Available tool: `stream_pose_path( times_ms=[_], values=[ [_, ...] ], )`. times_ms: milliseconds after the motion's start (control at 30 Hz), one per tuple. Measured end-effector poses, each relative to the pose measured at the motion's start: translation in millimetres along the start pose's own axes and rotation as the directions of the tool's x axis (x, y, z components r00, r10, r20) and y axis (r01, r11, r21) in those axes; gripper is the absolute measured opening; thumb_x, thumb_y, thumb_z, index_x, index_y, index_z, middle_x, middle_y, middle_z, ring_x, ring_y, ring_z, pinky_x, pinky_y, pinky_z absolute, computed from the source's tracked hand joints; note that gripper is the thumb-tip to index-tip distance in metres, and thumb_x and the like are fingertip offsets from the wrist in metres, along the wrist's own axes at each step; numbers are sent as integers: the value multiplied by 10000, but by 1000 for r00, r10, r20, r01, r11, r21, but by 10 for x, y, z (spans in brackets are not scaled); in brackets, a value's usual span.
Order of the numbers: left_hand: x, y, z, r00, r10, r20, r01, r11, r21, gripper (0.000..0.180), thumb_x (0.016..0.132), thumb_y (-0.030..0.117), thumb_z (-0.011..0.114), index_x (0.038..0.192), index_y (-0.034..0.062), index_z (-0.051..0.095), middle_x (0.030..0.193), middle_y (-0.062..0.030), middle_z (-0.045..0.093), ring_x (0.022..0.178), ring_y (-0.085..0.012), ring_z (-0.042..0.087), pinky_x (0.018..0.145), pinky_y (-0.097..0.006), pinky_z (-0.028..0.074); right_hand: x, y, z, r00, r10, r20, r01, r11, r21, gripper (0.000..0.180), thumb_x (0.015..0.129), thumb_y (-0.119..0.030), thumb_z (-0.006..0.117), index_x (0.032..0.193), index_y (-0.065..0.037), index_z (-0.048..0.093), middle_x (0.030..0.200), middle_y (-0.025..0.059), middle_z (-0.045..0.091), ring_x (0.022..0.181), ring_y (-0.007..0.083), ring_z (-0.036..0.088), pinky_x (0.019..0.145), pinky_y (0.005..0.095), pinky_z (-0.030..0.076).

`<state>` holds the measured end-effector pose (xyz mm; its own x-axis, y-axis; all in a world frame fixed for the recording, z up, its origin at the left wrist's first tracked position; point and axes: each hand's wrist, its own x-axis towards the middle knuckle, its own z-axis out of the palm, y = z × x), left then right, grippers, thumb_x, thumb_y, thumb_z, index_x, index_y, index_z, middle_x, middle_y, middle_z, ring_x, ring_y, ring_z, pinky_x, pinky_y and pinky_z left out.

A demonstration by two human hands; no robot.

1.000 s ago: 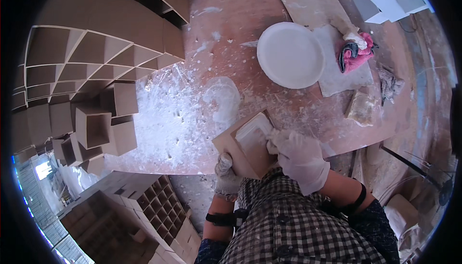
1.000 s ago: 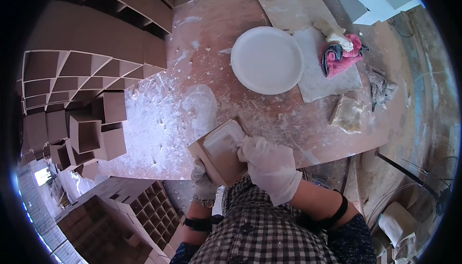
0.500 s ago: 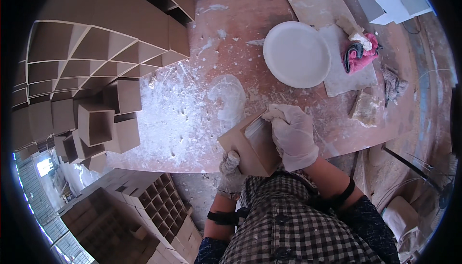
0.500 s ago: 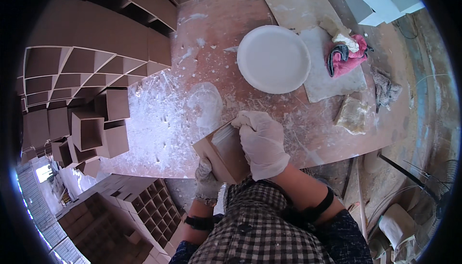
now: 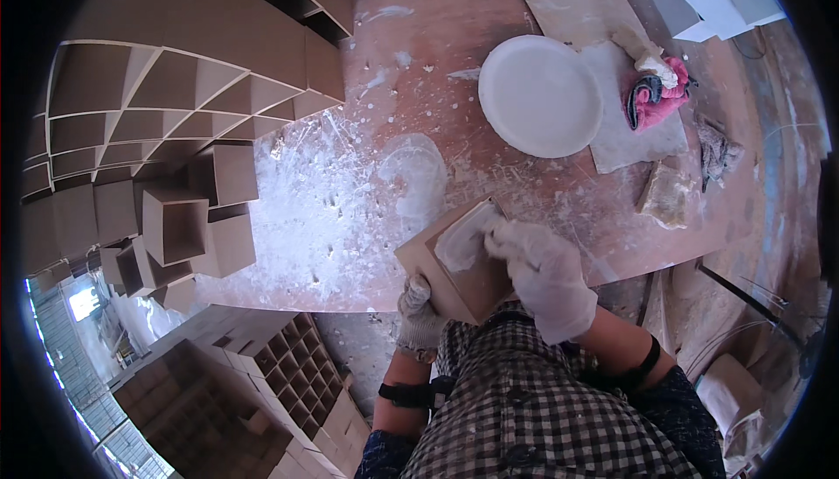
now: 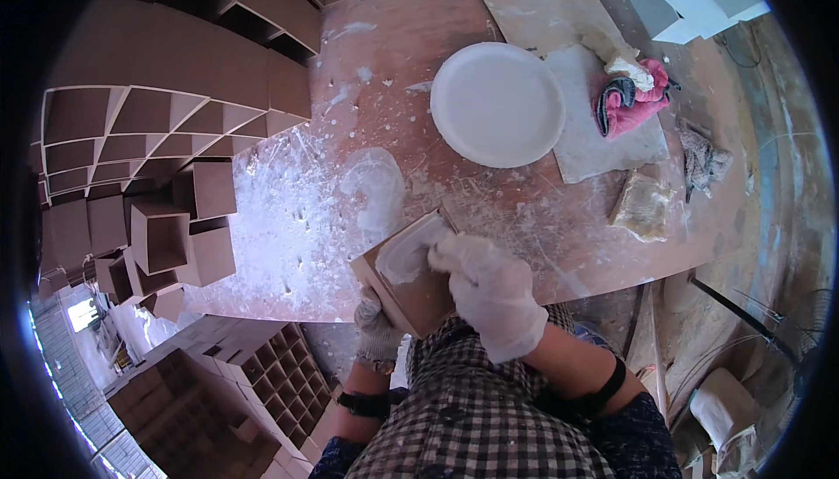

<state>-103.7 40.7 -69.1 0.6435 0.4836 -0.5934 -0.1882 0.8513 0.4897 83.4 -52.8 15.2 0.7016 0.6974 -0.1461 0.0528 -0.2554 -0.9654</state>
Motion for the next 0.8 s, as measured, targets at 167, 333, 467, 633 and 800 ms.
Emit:
stream_pose_path(
  times_ms=[167, 333, 467, 633, 800],
  values=[
    [11, 59, 104, 999, -26, 28, 27, 999, -25, 671, 819, 449, 663, 1305, 48, 432, 1260, -131, 524, 1154, -330, 515, 997, -495, 427, 171, 56, 209, 991, -58, -121, 60, 998, 11, 255, 775, 74, 557, 986, -21, 665, 977, 124, 668, 880, 228, 658, 780, 297, 520],
    [41, 67, -64, 992, -35, 123, 32, 999, 22, 716, 805, 448, 680, 1332, 50, 404, 1298, -129, 498, 1178, -312, 502, 1018, -466, 415, 157, -278, 262, 997, 3, 80, -19, 980, 199, 217, 797, 50, 561, 990, 12, 653, 974, 117, 672, 886, 178, 651, 772, 275, 514],
    [67, 97, -35, 998, -32, 52, 31, 999, 22, 759, 784, 450, 700, 1343, 37, 393, 1313, -134, 492, 1196, -310, 492, 1014, -451, 418, 238, -331, 203, 937, 135, 322, -263, 880, 395, 194, 809, 32, 561, 982, 20, 647, 935, 100, 675, 875, 134, 630, 770, 263, 507],
    [103, 107, -33, 1000, 17, 20, -16, 1000, -12, 746, 746, 380, 756, 1311, 21, 424, 1241, -125, 540, 1127, -289, 543, 958, -429, 469, 263, -178, 0, 869, 13, 495, -198, 925, 323, 114, 786, 19, 591, 883, -19, 638, 910, 85, 673, 859, 161, 647, 743, 294, 511],
    [105, 127, -23, 999, -6, 32, 8, 997, -76, 726, 747, 340, 764, 1307, 24, 428, 1239, -131, 542, 1119, -293, 549, 947, -432, 476, 190, -117, -211, 672, -185, 717, 116, 983, 145, 159, 719, 53, 551, 809, -57, 621, 851, 85, 658, 819, 234, 650, 736, 320, 515]
  ],
)
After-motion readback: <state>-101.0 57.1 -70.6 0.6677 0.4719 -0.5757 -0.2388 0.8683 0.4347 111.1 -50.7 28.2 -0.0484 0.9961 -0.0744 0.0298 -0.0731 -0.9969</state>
